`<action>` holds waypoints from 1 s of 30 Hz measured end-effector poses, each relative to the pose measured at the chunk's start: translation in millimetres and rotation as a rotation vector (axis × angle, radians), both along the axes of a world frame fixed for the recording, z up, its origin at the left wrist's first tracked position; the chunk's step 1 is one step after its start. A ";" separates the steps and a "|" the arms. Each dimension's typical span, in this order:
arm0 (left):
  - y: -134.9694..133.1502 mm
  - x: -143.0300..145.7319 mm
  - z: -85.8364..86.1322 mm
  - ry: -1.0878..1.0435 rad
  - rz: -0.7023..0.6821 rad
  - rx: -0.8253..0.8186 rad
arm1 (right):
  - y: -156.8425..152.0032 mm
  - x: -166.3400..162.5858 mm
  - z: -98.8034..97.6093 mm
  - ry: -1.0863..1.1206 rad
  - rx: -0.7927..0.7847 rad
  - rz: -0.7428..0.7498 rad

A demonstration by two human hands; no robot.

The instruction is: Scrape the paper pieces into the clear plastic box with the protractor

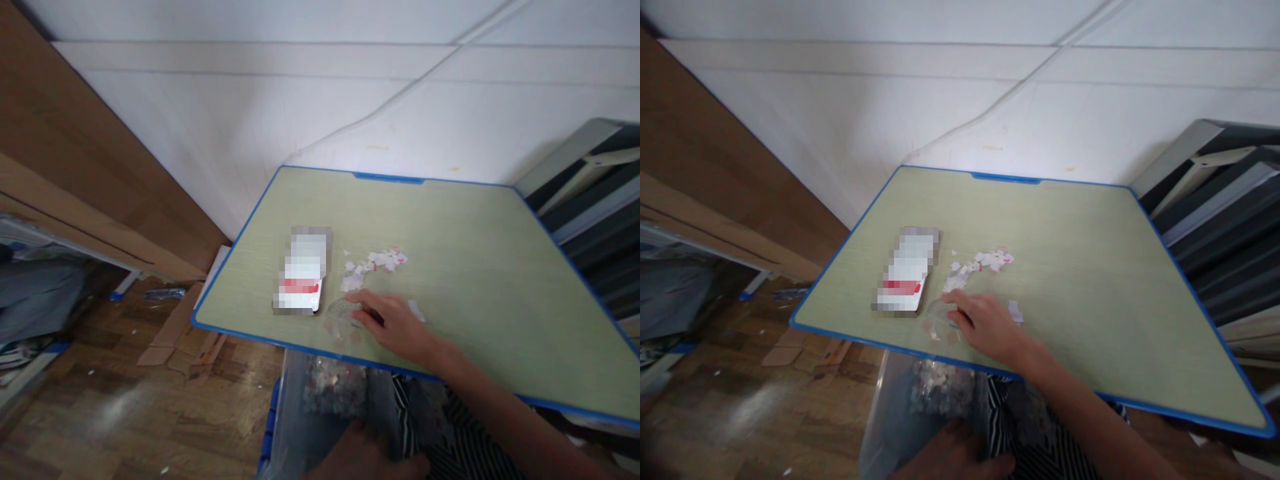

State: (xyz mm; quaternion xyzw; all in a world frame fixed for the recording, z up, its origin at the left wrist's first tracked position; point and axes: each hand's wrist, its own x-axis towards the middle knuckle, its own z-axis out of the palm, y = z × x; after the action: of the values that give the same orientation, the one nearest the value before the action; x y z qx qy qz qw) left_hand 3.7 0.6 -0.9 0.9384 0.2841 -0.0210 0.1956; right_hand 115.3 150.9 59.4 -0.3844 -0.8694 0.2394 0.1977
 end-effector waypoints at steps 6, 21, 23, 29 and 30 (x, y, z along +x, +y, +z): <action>-4.8 -2.2 -8.2 -0.051 0.037 0.010 | 2.7 -3.3 0.9 -0.011 -0.065 0.202; 1.2 -0.2 2.3 -0.142 0.126 -0.013 | -7.0 2.9 15.3 -0.073 -0.053 0.393; -0.9 -1.9 1.6 -0.095 0.079 -0.017 | -11.1 13.1 14.7 -0.012 -0.029 0.282; -2.3 -5.1 3.8 -0.021 0.055 -0.077 | -27.7 61.1 7.7 -0.047 0.062 -0.073; -1.7 -5.0 4.6 -0.033 0.054 -0.085 | -30.5 67.6 4.8 -0.064 0.066 -0.087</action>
State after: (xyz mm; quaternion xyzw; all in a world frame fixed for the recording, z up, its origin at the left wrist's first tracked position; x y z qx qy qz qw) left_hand -1.3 -1.1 3.7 0.9215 0.3048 -0.0125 0.2403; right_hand 182.9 120.4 64.1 -0.4225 -0.8652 0.1891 0.1926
